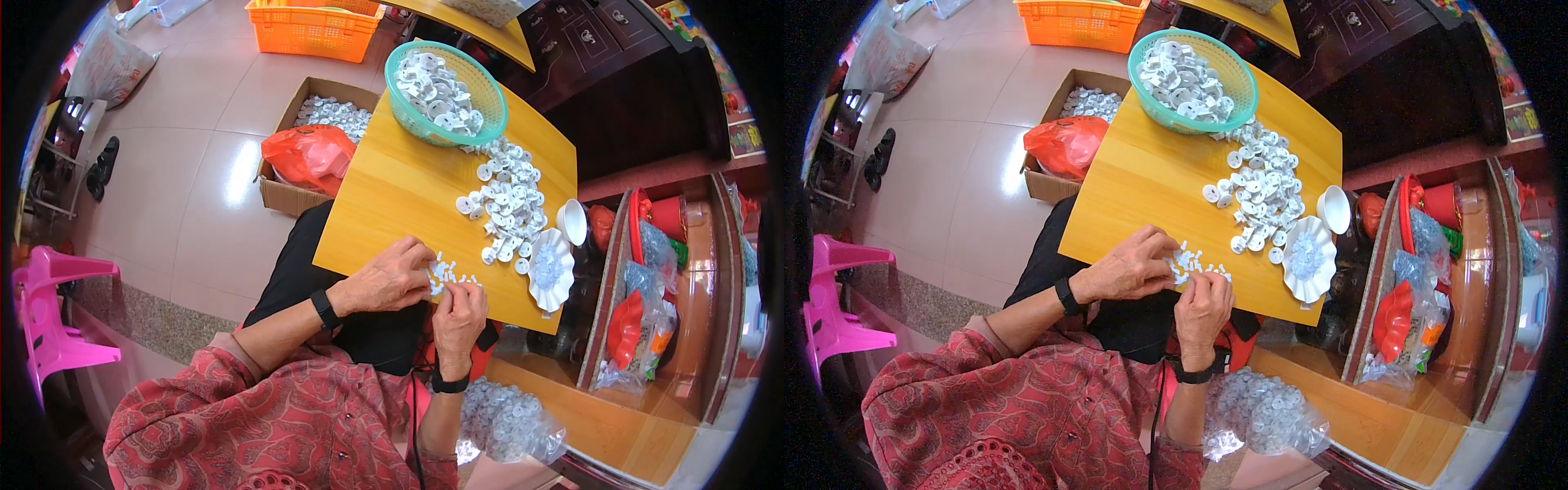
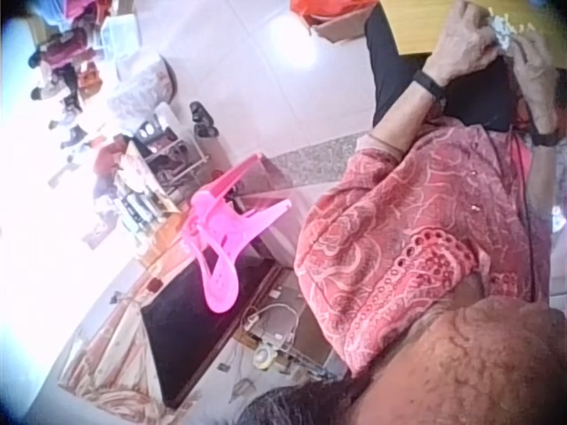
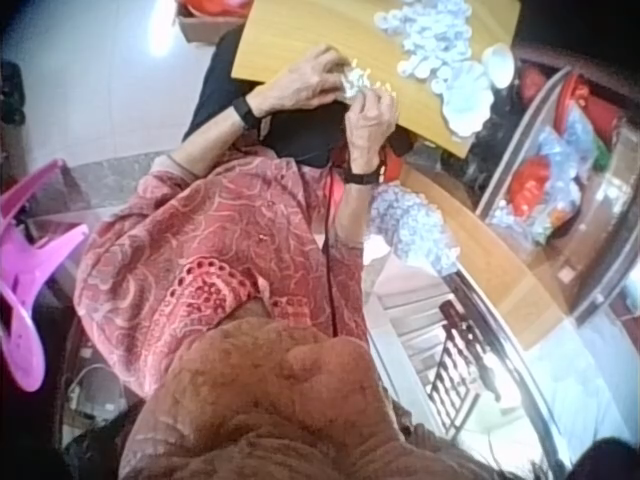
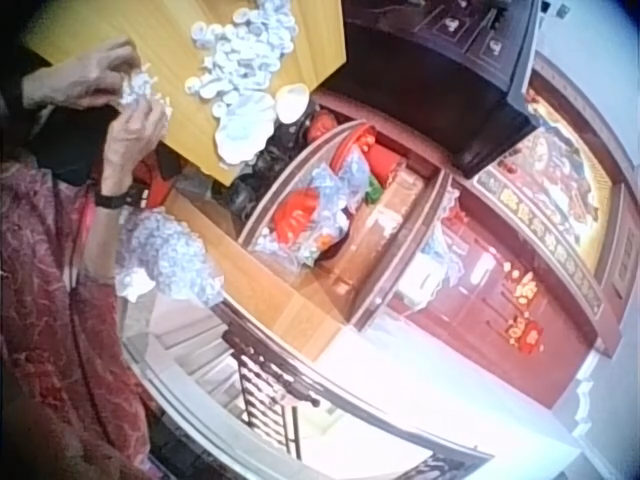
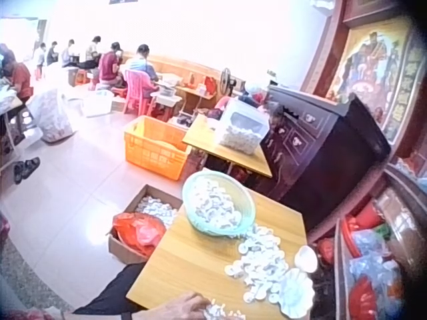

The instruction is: Assembling small plastic components by hand.

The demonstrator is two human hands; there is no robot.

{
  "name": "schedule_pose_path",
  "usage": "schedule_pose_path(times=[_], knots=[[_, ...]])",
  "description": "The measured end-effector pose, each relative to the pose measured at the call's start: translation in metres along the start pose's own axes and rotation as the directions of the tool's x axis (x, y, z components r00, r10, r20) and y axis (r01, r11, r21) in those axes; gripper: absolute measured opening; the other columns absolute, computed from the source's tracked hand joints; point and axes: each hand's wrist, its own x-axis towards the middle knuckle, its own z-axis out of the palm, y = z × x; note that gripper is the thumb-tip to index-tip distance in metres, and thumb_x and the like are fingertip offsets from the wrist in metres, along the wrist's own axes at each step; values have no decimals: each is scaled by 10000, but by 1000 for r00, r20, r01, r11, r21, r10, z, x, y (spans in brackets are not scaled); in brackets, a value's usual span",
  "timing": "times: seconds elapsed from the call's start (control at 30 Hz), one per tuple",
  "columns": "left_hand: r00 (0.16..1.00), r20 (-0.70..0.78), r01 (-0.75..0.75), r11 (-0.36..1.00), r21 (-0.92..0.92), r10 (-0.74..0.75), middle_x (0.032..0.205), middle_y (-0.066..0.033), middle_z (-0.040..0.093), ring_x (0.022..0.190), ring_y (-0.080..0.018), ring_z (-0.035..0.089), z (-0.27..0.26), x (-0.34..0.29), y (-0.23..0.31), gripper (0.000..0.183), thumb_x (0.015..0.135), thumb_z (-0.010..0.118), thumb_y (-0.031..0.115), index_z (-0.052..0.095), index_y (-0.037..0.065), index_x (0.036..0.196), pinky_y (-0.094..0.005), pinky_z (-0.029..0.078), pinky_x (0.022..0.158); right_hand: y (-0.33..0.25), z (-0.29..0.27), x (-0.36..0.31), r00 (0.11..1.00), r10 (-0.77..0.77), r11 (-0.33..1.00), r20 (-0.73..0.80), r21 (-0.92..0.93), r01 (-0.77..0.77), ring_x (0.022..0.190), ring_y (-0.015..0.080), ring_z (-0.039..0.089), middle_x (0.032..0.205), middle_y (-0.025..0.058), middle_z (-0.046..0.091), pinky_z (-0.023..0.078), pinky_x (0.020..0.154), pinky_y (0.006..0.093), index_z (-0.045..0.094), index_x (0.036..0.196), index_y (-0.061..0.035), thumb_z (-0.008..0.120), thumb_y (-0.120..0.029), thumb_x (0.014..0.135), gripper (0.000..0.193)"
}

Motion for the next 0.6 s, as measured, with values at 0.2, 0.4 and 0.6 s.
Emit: schedule_pose_path(times=[0.2, 0.4, 0.6], knots=[[997, -72, 34, 998, -52, -37, 1103, -139, 561, 1028, -317, 524, 4, -1, -1, 160, 761, 733, 142, 640, 31, 828, -390, 472, 886, -12, -2, 14, 992, -124, 991, 22, -38, 125, 931, 293, 568, 971, 92, 586, 441, 810, 419, 676, 966, -56, 631, -22, 817, 159], [992, -94, 78, 996, -42, -82, 1104, -135, 555, 1003, -322, 522, 7, -1, -1, 164, 760, 724, 113, 608, 12, 813, -400, 477, 867, 2, 0, 8, 1000, -5, 1000, -11, -23, 5, 950, 300, 569, 989, 112, 593, 443, 833, 422, 677, 999, -52, 611, 2, 819, 200], [998, -46, 46, 999, -7, -46, 1100, -122, 561, 1036, -314, 516, 1, 3, 5, 149, 759, 726, 127, 661, 72, 881, -396, 476, 882, 26, -10, -6, 974, 171, 975, -151, 169, -145, 956, 347, 598, 1018, 155, 607, 487, 837, 430, 659, 994, 5, 594, 78, 801, 216]])
